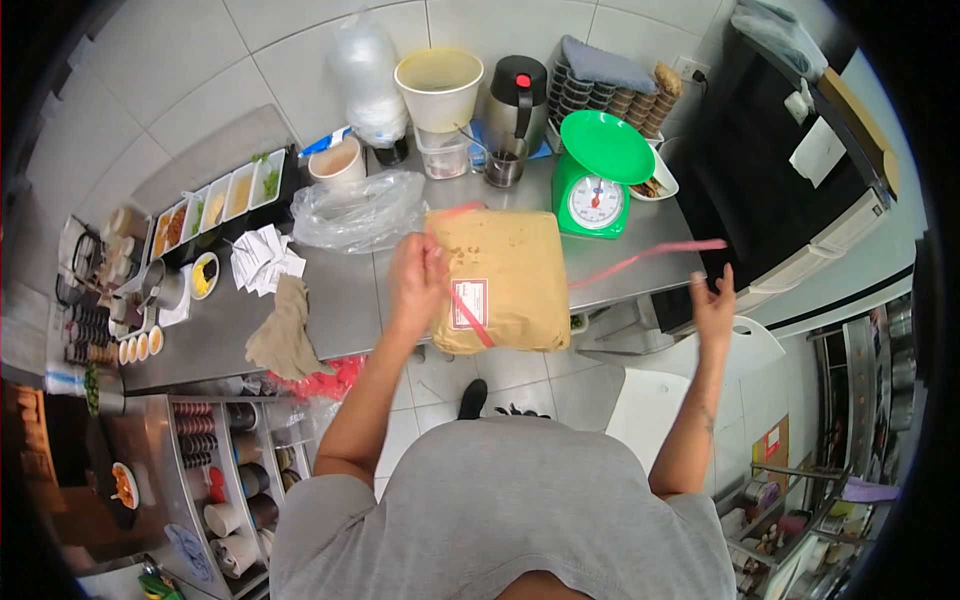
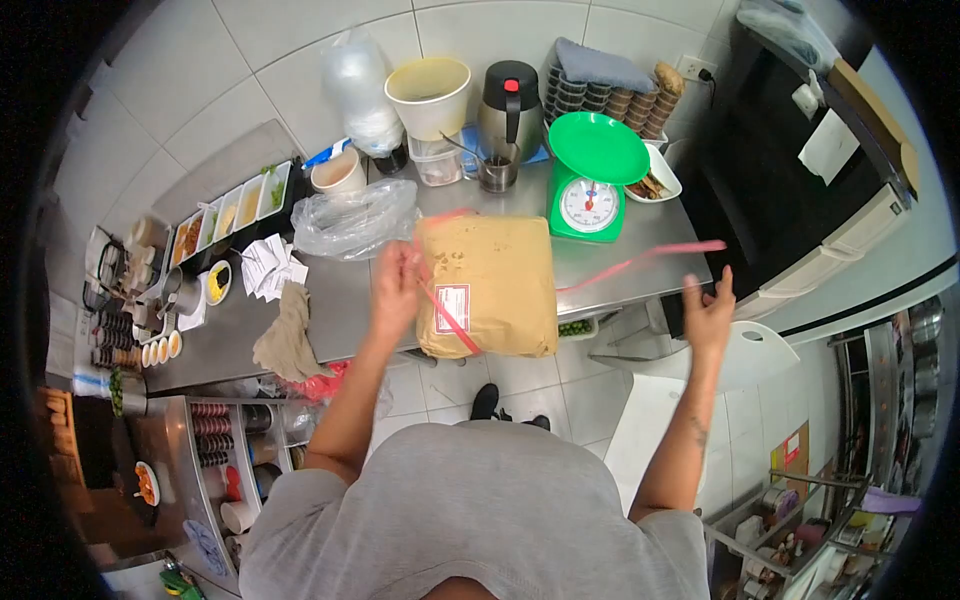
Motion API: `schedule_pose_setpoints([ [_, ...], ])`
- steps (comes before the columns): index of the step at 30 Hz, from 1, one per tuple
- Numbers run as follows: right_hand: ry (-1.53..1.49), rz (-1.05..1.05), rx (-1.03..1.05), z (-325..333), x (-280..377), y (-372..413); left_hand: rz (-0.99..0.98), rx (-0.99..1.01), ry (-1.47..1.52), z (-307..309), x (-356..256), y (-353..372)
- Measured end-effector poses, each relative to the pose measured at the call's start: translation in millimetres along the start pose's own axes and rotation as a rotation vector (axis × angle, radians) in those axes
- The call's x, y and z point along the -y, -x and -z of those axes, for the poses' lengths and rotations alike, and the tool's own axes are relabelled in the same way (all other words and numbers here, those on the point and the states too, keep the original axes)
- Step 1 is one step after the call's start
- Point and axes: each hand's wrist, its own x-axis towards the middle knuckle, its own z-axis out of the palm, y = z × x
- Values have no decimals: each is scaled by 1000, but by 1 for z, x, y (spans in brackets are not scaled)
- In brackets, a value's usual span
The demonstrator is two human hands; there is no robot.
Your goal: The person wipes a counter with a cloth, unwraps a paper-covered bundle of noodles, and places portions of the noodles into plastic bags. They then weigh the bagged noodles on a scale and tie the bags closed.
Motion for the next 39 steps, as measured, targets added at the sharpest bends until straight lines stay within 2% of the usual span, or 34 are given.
schedule_pose_setpoints([
  [1, 200, 165, -114, -15, 7, 23, -49, 86, -61, 18, -7, 0],
  [2, 165, 109, 7, -25, 11, 44, -104, 168, -122, 38, -18, 0],
  [4, 52, 41, 265, -46, 31, 88, -50, 394, -294, 72, -16, 18],
  [7, -145, 40, 597, -68, 96, 134, 91, 1066, -537, 122, -9, 50],
  [8, -330, -153, 645, -79, 106, 143, 154, 1292, -574, 134, -20, 51],
  [10, -704, -539, 713, -97, 117, 152, 144, 1297, -91, 130, -62, 37],
  [11, -697, -530, 704, -99, 118, 149, 141, 1284, 154, 129, -86, 31],
  [14, -673, -505, 716, -102, 120, 119, 157, 915, 854, 137, -144, 2],
  [16, -668, -491, 762, -103, 119, 98, -69, 734, 1129, 126, -183, -22],
  [17, -556, -402, 758, -110, 104, 99, -154, 703, 1221, 120, -194, -38],
  [19, -320, -233, 728, -125, 79, 99, -234, 736, 1263, 102, -209, -65],
  [20, -355, -125, 677, -118, 73, 94, -273, 754, 1284, 92, -216, -79],
  [22, -398, 91, 575, -74, 123, 71, -265, 899, 1271, 56, -251, -90],
  [23, -559, 99, 622, -61, 150, 70, -261, 971, 1260, 38, -268, -95],
  [25, -884, 92, 736, -36, 204, 66, -369, 1165, 1421, -7, -303, -101],
  [27, -1009, 36, 773, -40, 219, 69, -435, 1229, 1596, -30, -341, -108],
  [29, -1327, -205, 688, -17, 209, 79, -448, 1253, 1741, -25, -363, -139],
  [30, -1395, -289, 542, 1, 191, 93, -451, 1266, 1812, -26, -374, -151],
  [31, -1459, -365, 395, 24, 172, 105, -394, 1065, 1814, -29, -385, -138],
  [32, -1484, -344, 200, 58, 151, 115, -331, 868, 1788, -33, -396, -124],
  [33, -1502, -326, 5, 97, 127, 125, -196, 480, 1644, -40, -397, -100],
  [35, -1586, -384, -347, 183, 95, 155, -291, 1109, 1710, -96, -344, -97],
  [36, -1384, -384, -569, 218, 85, 176, -53, 753, 1352, -126, -333, -51],
  [37, -1241, -402, -649, 252, 76, 197, -238, 1053, 1148, -155, -320, -16],
  [38, -1102, -423, -726, 282, 69, 221, -139, 1271, 784, -183, -308, 20],
  [39, -971, -446, -796, 304, 64, 242, -174, 1382, 280, -211, -295, 53],
])
